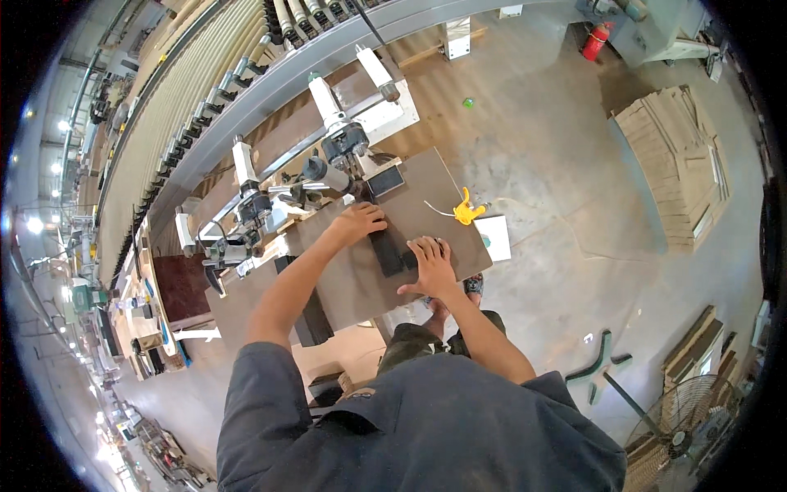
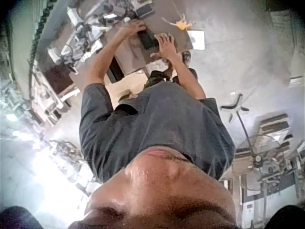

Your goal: The person moves a stack of wood blocks, cleans the work surface with an air nozzle, and positions individual blocks into a machine jig.

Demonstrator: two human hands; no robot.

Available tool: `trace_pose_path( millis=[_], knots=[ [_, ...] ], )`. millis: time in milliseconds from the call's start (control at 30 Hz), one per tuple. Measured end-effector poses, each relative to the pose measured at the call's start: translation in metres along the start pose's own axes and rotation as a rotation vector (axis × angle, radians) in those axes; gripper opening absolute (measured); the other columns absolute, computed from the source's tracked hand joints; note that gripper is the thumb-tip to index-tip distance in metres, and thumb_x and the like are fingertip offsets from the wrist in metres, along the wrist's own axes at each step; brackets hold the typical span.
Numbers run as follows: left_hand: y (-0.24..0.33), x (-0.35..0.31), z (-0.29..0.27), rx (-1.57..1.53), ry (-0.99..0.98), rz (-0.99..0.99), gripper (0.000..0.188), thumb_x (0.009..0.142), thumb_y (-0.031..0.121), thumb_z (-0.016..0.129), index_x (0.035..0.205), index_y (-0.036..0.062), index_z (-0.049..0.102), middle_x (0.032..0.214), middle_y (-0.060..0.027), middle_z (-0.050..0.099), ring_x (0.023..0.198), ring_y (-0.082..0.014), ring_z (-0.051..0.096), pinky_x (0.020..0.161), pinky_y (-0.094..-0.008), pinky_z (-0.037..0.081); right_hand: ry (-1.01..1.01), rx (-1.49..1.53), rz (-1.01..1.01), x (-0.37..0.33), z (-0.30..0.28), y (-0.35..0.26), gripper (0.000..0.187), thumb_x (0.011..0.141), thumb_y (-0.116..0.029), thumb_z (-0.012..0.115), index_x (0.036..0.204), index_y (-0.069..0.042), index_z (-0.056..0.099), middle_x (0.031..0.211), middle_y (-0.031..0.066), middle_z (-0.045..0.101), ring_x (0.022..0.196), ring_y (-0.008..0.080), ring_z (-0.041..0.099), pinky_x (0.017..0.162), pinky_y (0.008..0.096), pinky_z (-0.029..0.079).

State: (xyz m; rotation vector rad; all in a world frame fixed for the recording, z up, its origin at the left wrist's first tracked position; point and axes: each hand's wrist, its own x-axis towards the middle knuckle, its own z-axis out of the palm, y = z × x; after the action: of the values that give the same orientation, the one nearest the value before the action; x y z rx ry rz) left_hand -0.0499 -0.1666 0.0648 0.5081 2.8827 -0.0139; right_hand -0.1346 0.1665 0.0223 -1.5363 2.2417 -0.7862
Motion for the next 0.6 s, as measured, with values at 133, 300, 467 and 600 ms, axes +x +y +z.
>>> trace_pose_path(
  millis=[133,300,467,600],
  knots=[
    [0.009,-0.048,0.001,0.014,-0.027,0.009,0.038,0.094,0.017,0.077,0.132,0.0197,0.073,0.146,-0.0034,0.070,0.142,-0.0305,0.066,0.119,-0.0431,0.056,-0.024,0.002,0.026,0.004,0.004,-0.009,0.142,0.071,-0.097,0.081,0.176,-0.011,0.038,0.169,0.0140,0.048,0.167,0.0343,0.035,0.141,0.0659,0.014],
    [0.095,-0.083,-0.008,-0.377,0.089,-0.719,0.063,0.078,0.031,0.093,0.136,0.0161,0.071,0.137,-0.0088,0.070,0.130,-0.0362,0.069,0.105,-0.0485,0.060,-0.004,-0.004,0.101,0.003,0.001,-0.010,0.138,0.073,-0.093,0.083,0.174,-0.009,0.042,0.168,0.0149,0.050,0.165,0.0344,0.038,0.140,0.0633,0.018],
    [0.157,-0.064,0.020,-0.669,0.294,-1.308,0.068,0.089,0.041,0.093,0.143,0.0075,0.068,0.126,-0.0171,0.067,0.120,-0.0424,0.071,0.102,-0.0549,0.060,0.066,-0.049,0.112,0.008,0.008,-0.014,0.134,0.074,-0.090,0.084,0.169,-0.004,0.047,0.163,0.0174,0.055,0.159,0.0364,0.046,0.138,0.0624,0.023],
    [0.149,-0.014,0.024,-0.735,0.585,-1.489,0.071,0.093,0.045,0.092,0.146,0.0057,0.067,0.128,-0.0233,0.068,0.122,-0.0461,0.071,0.104,-0.0574,0.059,0.067,-0.137,0.112,0.006,0.007,-0.011,0.134,0.079,-0.096,0.075,0.172,-0.004,0.045,0.164,0.0176,0.057,0.159,0.0356,0.047,0.139,0.0619,0.024]
  ],
)
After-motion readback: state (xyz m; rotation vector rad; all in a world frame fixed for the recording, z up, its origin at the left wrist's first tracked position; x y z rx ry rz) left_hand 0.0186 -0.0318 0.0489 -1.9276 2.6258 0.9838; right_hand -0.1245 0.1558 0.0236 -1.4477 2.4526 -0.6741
